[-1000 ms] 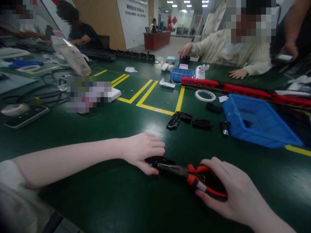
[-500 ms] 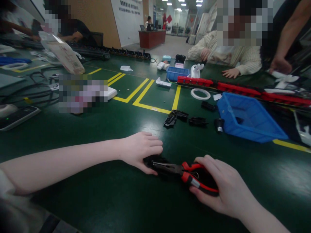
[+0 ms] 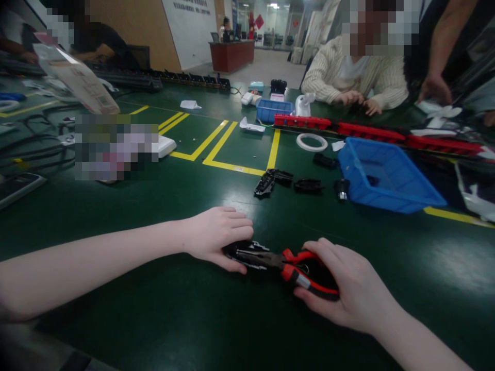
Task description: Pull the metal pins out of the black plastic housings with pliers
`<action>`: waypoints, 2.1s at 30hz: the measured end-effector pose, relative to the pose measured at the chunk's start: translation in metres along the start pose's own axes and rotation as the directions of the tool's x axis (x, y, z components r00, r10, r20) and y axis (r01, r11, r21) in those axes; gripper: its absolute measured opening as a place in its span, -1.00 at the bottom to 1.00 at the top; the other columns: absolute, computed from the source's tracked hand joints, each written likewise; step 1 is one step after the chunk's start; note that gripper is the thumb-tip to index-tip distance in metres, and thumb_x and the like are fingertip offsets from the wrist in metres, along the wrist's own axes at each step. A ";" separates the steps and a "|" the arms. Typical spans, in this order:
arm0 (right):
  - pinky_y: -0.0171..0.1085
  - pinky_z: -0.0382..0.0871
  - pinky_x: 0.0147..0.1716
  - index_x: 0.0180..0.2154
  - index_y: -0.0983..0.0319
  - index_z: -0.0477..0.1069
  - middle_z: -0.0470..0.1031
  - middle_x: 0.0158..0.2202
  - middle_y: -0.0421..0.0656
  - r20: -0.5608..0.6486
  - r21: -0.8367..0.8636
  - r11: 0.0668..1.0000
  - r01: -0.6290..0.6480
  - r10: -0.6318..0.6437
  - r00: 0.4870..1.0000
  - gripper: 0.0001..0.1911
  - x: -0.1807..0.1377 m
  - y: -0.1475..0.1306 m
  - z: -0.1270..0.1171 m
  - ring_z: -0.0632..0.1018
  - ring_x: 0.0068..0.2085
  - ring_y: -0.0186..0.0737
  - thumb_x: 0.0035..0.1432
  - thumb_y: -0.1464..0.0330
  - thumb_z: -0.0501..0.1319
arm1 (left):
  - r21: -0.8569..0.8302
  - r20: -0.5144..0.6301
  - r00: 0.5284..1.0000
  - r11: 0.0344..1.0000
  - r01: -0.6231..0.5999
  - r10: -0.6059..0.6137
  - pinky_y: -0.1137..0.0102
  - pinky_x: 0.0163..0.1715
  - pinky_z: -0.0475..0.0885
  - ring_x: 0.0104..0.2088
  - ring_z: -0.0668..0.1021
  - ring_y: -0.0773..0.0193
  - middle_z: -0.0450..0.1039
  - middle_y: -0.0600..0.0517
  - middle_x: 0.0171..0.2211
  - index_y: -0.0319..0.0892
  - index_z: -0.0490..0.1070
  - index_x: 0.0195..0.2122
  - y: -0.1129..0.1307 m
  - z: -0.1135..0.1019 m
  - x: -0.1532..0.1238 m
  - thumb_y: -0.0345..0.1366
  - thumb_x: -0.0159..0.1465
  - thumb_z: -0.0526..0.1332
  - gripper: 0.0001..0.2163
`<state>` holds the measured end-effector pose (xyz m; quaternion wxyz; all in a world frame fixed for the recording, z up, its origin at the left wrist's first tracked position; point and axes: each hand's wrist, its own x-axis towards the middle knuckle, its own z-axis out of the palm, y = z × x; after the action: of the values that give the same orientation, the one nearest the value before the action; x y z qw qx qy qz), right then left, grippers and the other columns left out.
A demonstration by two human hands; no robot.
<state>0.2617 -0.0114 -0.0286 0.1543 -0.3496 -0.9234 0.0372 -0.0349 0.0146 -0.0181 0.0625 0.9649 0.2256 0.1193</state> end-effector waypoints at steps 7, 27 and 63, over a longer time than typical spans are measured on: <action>-0.14 0.45 -0.38 -0.04 0.15 0.22 0.49 -0.21 -0.03 -0.074 -0.014 1.000 0.020 -0.021 0.997 -0.56 0.001 0.000 -0.004 0.56 -0.27 -0.05 0.14 0.04 0.06 | -0.011 0.044 0.999 1.000 -0.028 0.029 0.39 -0.43 0.25 -0.40 0.41 0.29 0.37 0.06 -0.40 -0.20 0.30 -0.35 0.001 -0.003 0.001 0.05 0.22 0.18 -0.64; -0.12 0.42 -0.41 -0.04 0.14 0.29 0.50 -0.24 -0.07 -0.087 0.051 0.998 0.031 -0.027 0.996 -0.53 -0.001 0.008 -0.004 0.54 -0.32 -0.07 0.03 0.10 0.19 | -0.045 0.088 0.995 0.998 -0.033 0.037 0.38 -0.44 0.23 -0.40 0.38 0.30 0.36 0.07 -0.39 -0.20 0.33 -0.35 0.000 -0.007 0.001 0.04 0.21 0.18 -0.65; -0.05 0.44 -0.36 0.01 0.13 0.22 0.50 -0.22 -0.05 -0.116 0.005 0.997 0.072 -0.071 0.991 -0.51 -0.003 0.004 -0.003 0.55 -0.28 0.01 0.08 0.07 0.14 | -0.020 0.045 0.991 0.992 -0.122 0.123 0.39 -0.48 0.19 -0.41 0.39 0.32 0.39 0.07 -0.39 -0.21 0.35 -0.36 0.002 -0.001 0.001 0.05 0.19 0.21 -0.63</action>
<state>0.2675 -0.0108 -0.0269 0.2106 -0.3170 -0.9246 0.0157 -0.0333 0.0132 -0.0166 0.0684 0.9789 0.1633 0.1025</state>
